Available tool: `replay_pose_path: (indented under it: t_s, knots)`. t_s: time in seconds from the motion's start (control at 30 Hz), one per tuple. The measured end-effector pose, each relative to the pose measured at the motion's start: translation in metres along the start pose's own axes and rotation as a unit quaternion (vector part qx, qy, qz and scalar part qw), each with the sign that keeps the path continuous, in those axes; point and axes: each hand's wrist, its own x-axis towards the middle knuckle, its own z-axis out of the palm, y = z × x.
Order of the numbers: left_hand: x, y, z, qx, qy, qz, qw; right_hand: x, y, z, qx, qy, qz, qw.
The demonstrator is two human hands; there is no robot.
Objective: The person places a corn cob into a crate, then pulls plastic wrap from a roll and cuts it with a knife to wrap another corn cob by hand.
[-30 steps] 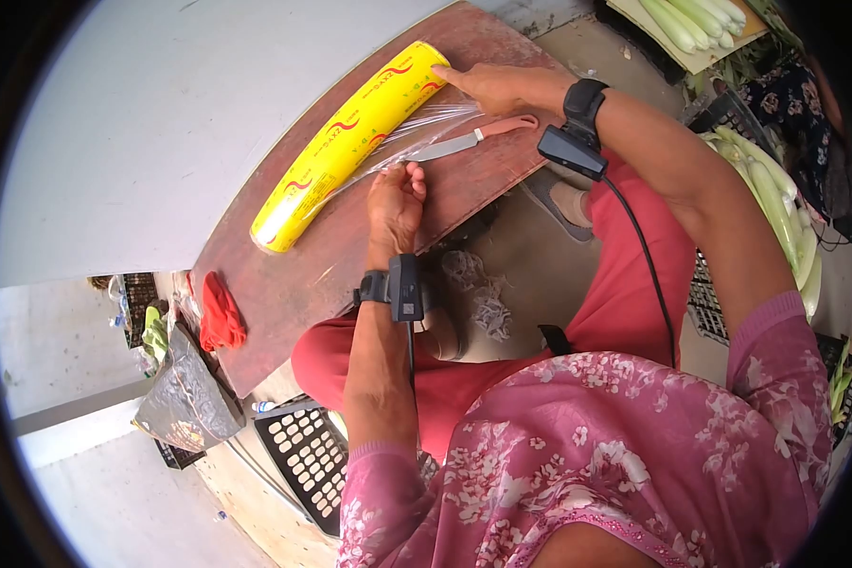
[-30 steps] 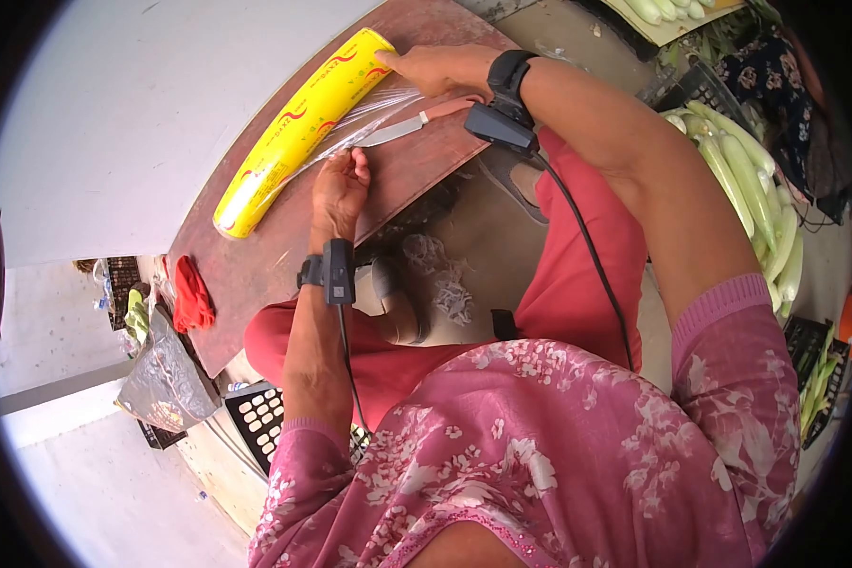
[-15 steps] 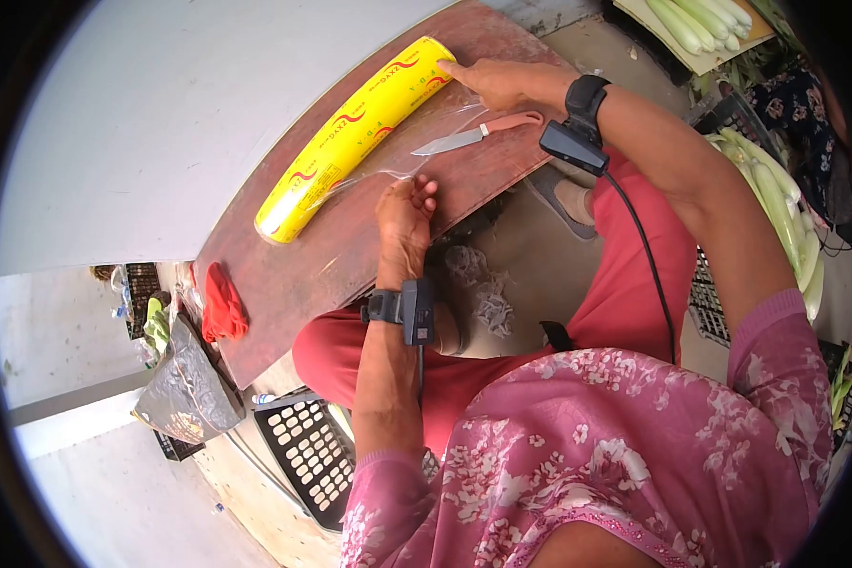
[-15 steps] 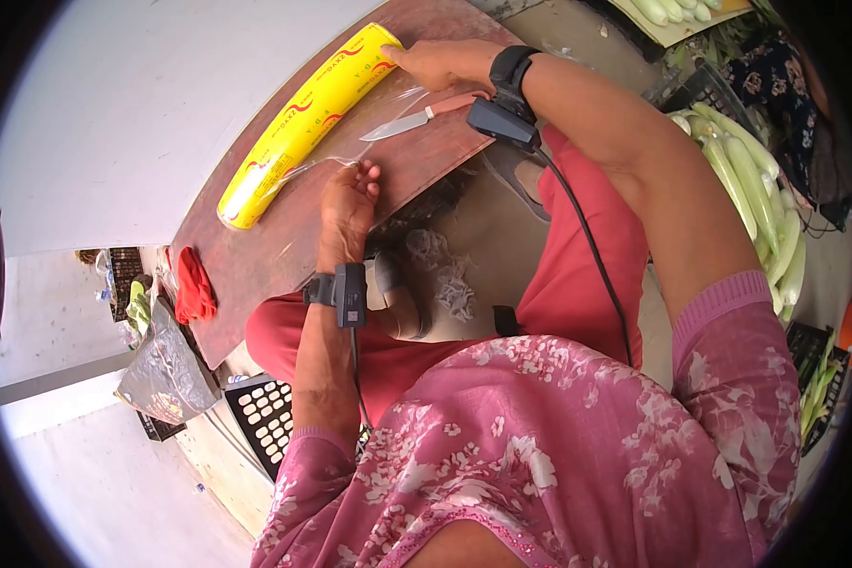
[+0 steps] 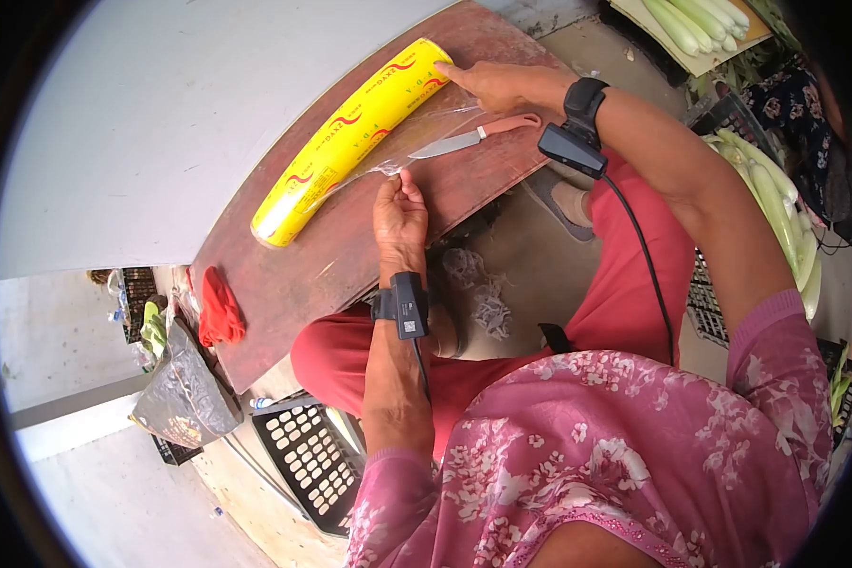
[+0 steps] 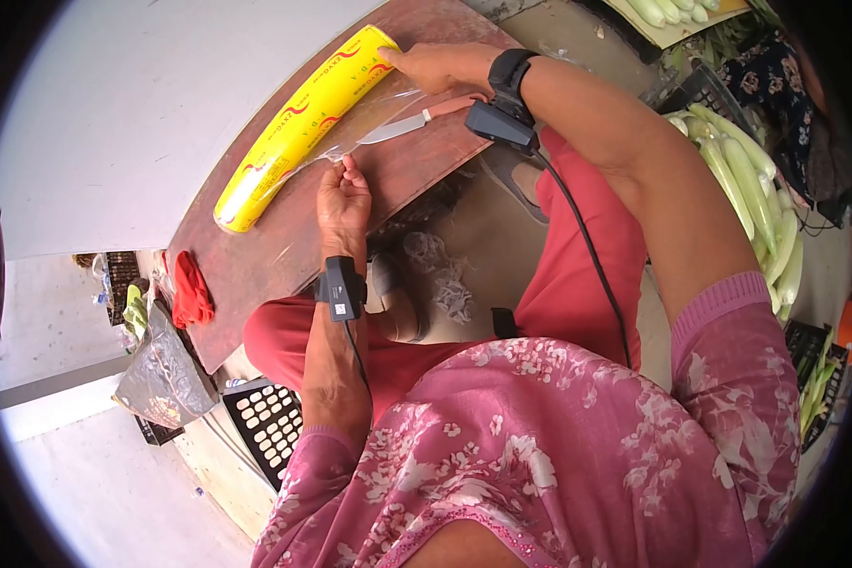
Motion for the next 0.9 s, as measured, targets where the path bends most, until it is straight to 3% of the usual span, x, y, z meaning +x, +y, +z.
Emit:
replay_pose_path:
  t_s: [0.23,0.33,0.63,0.9]
  knots:
    - [0.013,0.007,-0.015,0.048,-0.074,0.011,0.996,-0.001,0.002,0.001,-0.005,0.017,-0.017,1.0]
    - [0.004,0.008,-0.001,0.068,-0.011,-0.008,0.998,-0.001,0.001,0.0,-0.003,0.009,-0.006,1.0]
    - [0.021,0.011,0.013,0.194,-0.071,-0.012,0.978,0.002,0.002,-0.001,-0.008,-0.009,0.005,1.0]
    - [0.017,0.007,0.012,0.245,-0.042,0.02,0.968,0.005,0.01,0.005,-0.006,0.021,-0.018,1.0]
